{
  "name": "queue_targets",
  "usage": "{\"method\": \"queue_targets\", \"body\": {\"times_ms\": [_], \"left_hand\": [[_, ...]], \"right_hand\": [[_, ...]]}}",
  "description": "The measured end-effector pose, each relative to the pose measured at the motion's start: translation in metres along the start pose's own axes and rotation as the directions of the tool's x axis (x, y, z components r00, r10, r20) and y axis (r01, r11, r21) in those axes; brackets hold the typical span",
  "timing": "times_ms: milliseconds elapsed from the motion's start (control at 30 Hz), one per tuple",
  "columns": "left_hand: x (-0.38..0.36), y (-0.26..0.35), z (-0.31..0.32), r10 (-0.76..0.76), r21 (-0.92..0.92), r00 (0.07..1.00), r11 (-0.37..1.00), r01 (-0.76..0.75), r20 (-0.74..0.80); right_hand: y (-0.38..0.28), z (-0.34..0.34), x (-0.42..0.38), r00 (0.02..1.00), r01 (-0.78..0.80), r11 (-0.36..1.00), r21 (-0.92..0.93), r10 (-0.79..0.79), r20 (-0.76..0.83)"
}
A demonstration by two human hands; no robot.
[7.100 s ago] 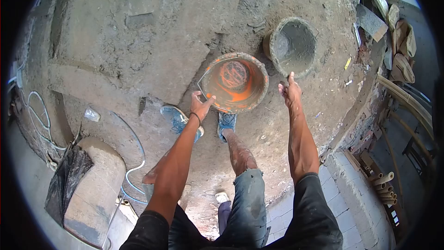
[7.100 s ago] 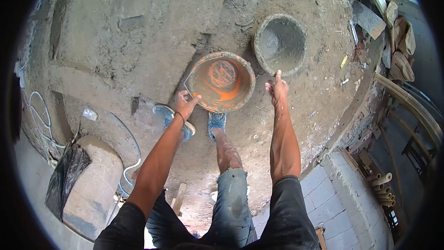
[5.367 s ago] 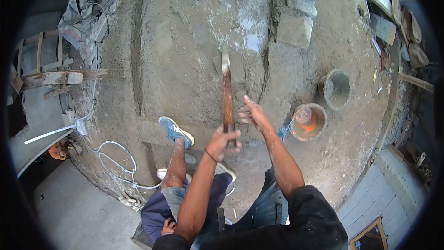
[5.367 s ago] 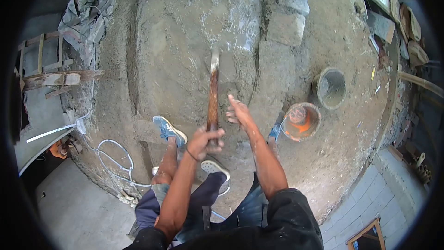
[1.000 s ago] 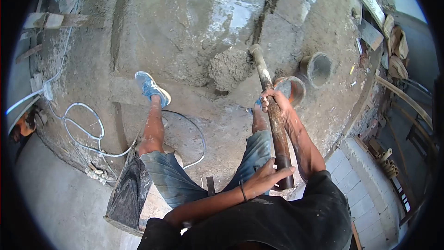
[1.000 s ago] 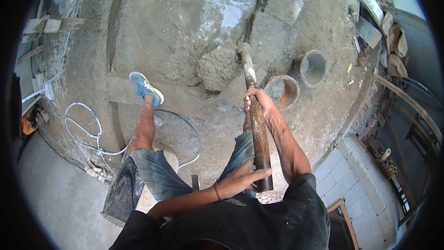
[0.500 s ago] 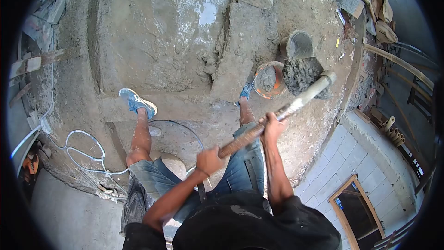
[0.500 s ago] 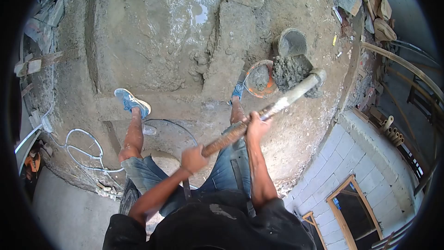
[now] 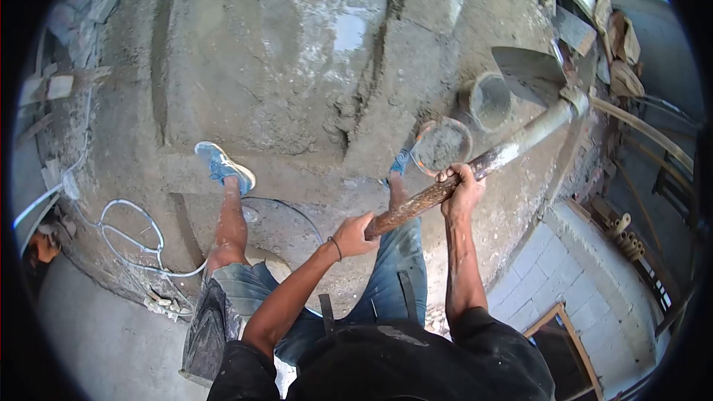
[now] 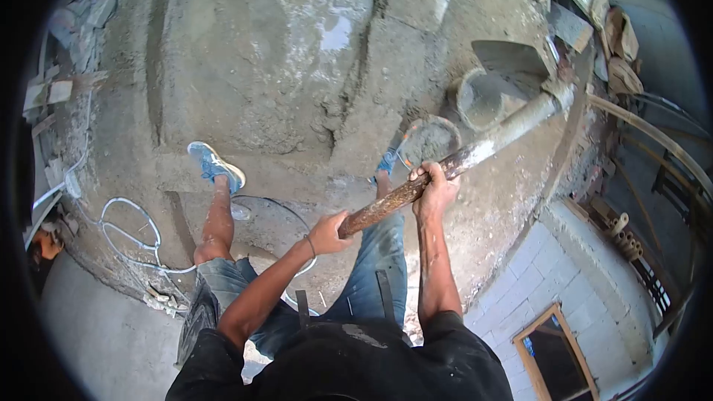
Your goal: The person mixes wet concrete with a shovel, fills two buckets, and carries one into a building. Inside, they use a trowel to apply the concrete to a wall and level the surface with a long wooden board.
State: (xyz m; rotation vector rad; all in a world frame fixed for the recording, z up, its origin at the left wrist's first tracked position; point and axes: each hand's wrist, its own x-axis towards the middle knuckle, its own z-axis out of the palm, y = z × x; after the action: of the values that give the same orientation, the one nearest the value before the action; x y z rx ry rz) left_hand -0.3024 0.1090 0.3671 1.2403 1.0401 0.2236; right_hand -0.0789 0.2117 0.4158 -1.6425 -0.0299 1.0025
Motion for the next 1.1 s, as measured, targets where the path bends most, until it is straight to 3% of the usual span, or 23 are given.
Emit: {"method": "queue_targets", "body": {"times_ms": [67,133,200,267,400,467,533,567,600,667,700,733,767,833,867,933,967,1000,1067,1100], "left_hand": [[0.001,0.004,-0.023,-0.007,-0.158,1.000,0.987,0.009,0.013],[0.013,0.001,-0.044,-0.066,-0.206,0.994,0.977,0.046,-0.090],[0.041,0.002,-0.091,-0.384,-0.513,0.923,0.794,0.327,-0.006],[0.071,-0.026,-0.128,-0.411,-0.708,0.910,0.658,0.256,-0.053],[0.077,-0.080,-0.201,-0.516,-0.800,0.857,0.506,0.323,0.019],[0.047,-0.104,-0.213,-0.543,-0.832,0.837,0.435,0.345,0.063],[-0.001,-0.115,-0.198,-0.628,-0.818,0.773,0.401,0.414,0.083],[-0.024,-0.113,-0.181,-0.650,-0.836,0.752,0.348,0.424,0.111],[-0.047,-0.109,-0.166,-0.669,-0.853,0.732,0.303,0.426,0.128],[-0.087,-0.097,-0.147,-0.695,-0.902,0.707,0.213,0.376,0.131],[-0.102,-0.092,-0.142,-0.688,-0.904,0.713,0.208,0.373,0.135],[-0.116,-0.089,-0.138,-0.721,-0.911,0.673,0.150,0.384,0.165],[-0.122,-0.084,-0.133,-0.750,-0.914,0.632,0.094,0.394,0.195],[-0.124,-0.068,-0.129,-0.773,-0.913,0.599,0.066,0.403,0.209],[-0.126,-0.060,-0.125,-0.804,-0.914,0.550,0.023,0.405,0.224],[-0.118,-0.045,-0.123,-0.809,-0.905,0.544,0.037,0.423,0.222],[-0.107,-0.028,-0.123,-0.810,-0.923,0.548,0.022,0.385,0.209],[-0.094,-0.009,-0.125,-0.809,-0.938,0.554,0.011,0.347,0.196],[-0.070,0.030,-0.120,-0.718,-0.949,0.669,0.040,0.314,0.191],[-0.061,0.050,-0.112,-0.633,-0.956,0.737,-0.015,0.292,0.236]], "right_hand": [[0.010,0.054,0.021,0.966,-0.143,0.989,-0.043,0.149,0.212],[0.049,0.113,0.061,0.916,-0.196,0.966,-0.169,0.242,0.319],[0.097,0.187,0.089,0.881,-0.113,0.947,-0.302,0.236,0.410],[0.154,0.251,0.117,0.871,0.022,0.866,-0.499,0.228,0.434],[0.248,0.332,0.123,0.913,0.094,0.590,-0.802,0.271,0.306],[0.296,0.324,0.103,0.915,0.111,0.526,-0.843,0.278,0.294],[0.300,0.307,0.058,0.913,0.121,0.472,-0.873,0.292,0.284],[0.338,0.279,0.056,0.936,0.199,0.420,-0.886,0.188,0.299],[0.313,0.277,0.016,0.873,0.044,0.395,-0.917,0.431,0.228],[0.349,0.244,-0.012,0.871,0.078,0.284,-0.956,0.447,0.204],[0.370,0.225,-0.020,0.857,-0.004,0.283,-0.959,0.495,0.143],[0.350,0.227,-0.046,0.863,0.036,0.198,-0.979,0.489,0.131],[0.336,0.228,-0.061,0.795,-0.015,0.187,-0.982,0.598,0.101],[0.381,0.193,-0.063,0.869,0.156,0.110,-0.982,0.457,0.190],[0.378,0.190,-0.063,0.871,0.152,0.113,-0.982,0.455,0.187],[0.368,0.193,-0.060,0.772,-0.006,0.192,-0.981,0.625,0.117],[0.359,0.196,-0.054,0.772,-0.006,0.208,-0.978,0.622,0.128],[0.345,0.200,-0.043,0.716,-0.108,0.252,-0.962,0.691,0.101],[0.304,0.195,-0.022,0.579,-0.312,0.294,-0.903,0.813,0.064],[0.267,0.187,-0.017,0.503,-0.414,0.368,-0.833,0.855,0.127]]}}
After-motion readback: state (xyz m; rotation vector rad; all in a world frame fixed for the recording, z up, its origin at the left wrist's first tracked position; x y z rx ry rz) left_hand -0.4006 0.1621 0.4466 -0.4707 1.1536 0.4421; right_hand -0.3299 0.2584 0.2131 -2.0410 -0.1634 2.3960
